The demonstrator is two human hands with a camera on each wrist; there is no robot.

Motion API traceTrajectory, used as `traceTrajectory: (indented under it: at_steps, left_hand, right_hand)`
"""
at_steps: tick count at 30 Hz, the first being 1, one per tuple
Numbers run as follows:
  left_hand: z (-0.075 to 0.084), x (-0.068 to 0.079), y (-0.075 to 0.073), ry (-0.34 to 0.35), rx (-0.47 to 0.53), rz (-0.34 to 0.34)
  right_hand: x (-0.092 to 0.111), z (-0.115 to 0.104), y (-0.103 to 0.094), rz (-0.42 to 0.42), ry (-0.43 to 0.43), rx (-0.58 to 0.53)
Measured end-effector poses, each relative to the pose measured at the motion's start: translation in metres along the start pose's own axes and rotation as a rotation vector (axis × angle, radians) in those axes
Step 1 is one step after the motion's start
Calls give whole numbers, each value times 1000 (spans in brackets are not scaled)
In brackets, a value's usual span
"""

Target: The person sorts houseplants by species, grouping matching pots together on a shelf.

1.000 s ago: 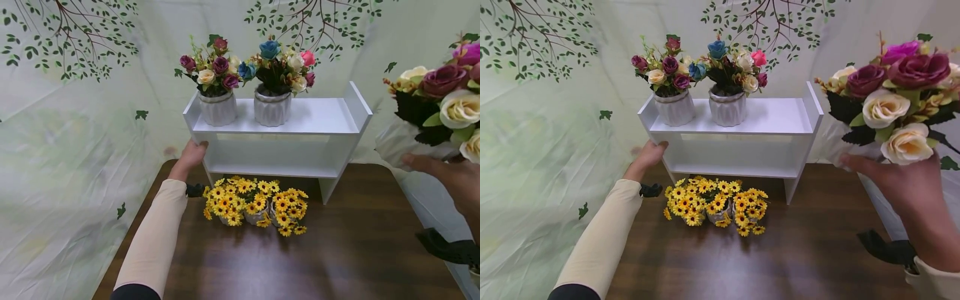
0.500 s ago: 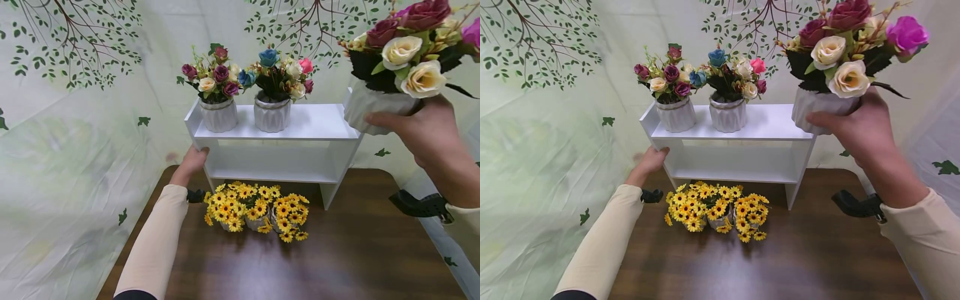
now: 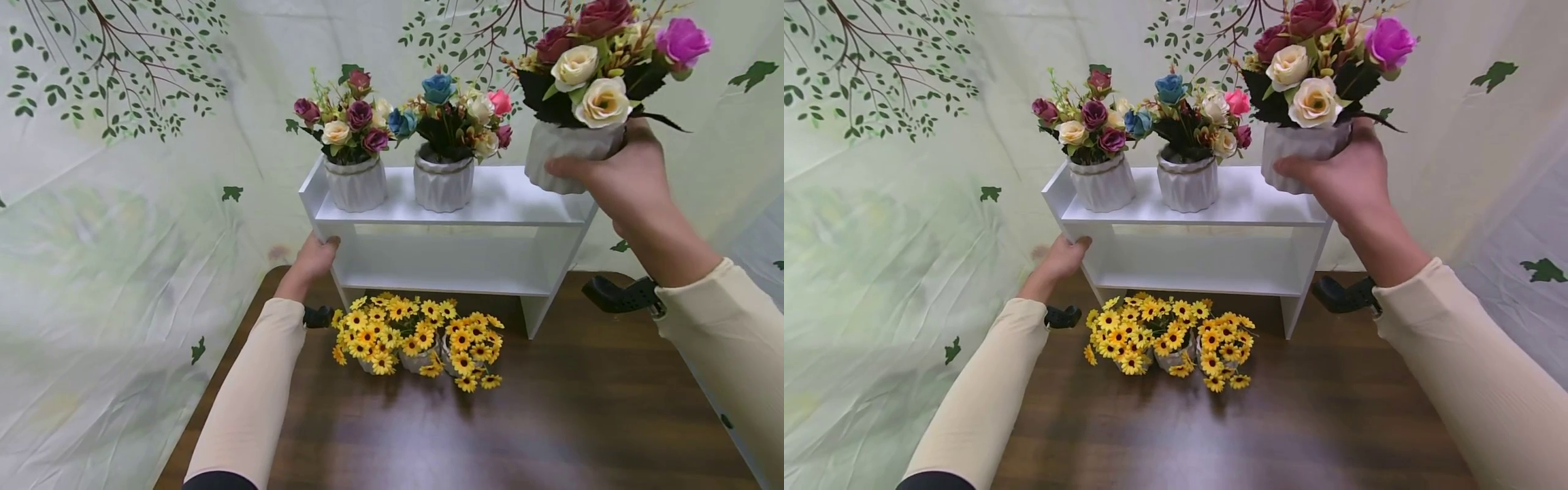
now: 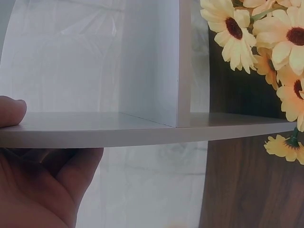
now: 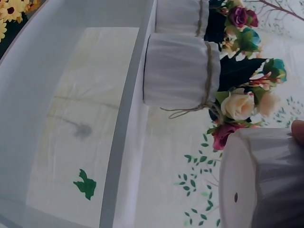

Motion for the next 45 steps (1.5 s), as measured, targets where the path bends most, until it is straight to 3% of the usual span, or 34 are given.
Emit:
traceTrajectory:
  at_steps: [6, 16, 24, 45]
  left_hand:
    - [0, 2, -1, -4, -5, -2]
    - [-4, 1, -2, -25, -11, 14]
    - [-2, 1, 1, -24, -18, 15]
    - [-1, 2, -1, -17, -10, 19]
  right_hand:
    - [-15, -1, 15, -13, 40, 36]
    - [-29, 17, 35, -26, 118, 47]
    - [-29, 35, 33, 7, 126, 77]
    - [-32, 52, 49, -8, 106, 101]
Point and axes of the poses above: each hand's wrist, its own x-axis away from the middle knuckle, its own y-axis out of the palm, z = x × y, the point moved 10 cm from there along -x, towards the middle knuckle, and after that the axes turned 6 degrees about -z, right-handed, at the moved point
